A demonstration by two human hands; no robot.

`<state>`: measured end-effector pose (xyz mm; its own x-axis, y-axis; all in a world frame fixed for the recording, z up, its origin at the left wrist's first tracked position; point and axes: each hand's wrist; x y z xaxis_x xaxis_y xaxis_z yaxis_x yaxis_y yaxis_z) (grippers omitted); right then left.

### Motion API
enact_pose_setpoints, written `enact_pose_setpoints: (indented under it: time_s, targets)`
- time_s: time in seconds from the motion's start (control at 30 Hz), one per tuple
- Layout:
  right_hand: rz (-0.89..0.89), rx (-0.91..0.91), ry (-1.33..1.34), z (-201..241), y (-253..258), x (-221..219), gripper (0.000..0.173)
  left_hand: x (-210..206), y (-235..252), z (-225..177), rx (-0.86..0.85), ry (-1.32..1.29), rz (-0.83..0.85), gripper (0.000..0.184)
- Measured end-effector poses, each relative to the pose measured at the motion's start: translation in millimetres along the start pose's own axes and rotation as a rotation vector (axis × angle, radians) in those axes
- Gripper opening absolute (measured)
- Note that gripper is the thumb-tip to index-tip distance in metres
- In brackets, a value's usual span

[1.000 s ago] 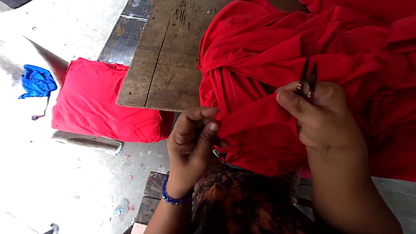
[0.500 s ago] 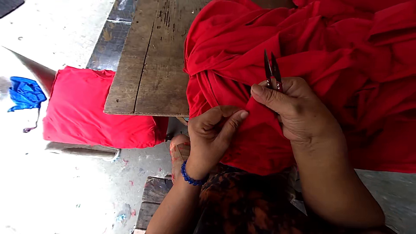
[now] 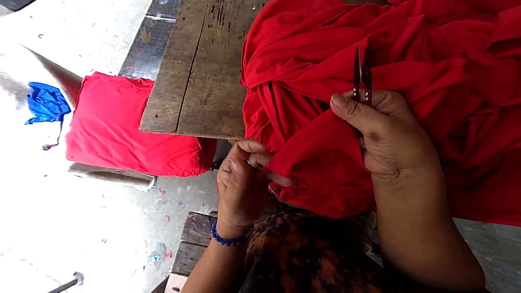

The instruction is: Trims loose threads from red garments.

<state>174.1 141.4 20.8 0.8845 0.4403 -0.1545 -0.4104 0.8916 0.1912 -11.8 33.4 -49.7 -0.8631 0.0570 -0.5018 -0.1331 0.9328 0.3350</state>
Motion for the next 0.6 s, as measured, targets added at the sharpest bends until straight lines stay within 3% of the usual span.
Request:
enact_pose_setpoints:
  time_s: [0.13,0.23,0.33,0.43,0.6]
  targets:
    - [-0.012,0.053,-0.088,-2,0,-4,0.023,-11,-2,-1,-0.066,0.045,-0.01,0.036]
    - [0.01,0.18,-0.303,2,-12,-4,0.005,-19,-1,0,-0.131,0.095,-0.06,0.022]
    - [-0.028,0.32,-0.611,11,-36,-7,0.025,-22,-3,0,-0.152,0.132,-0.065,0.014]
    - [-0.068,0.474,-0.83,13,-64,-13,0.026,-24,-6,-3,-0.117,0.137,-0.07,0.012]
    - [-0.053,0.556,-1.045,1,-92,-24,0.033,-27,-10,-8,-0.108,0.155,-0.081,0.009]
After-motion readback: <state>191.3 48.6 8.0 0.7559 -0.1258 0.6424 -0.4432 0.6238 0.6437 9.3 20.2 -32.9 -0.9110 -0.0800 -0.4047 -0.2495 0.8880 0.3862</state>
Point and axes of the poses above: each hand's wrist, its own y-axis towards the middle knuckle, its own x-axis out of the back of the hand, z = x × y, and after that the axes turned 8 degrees about y, right-handed
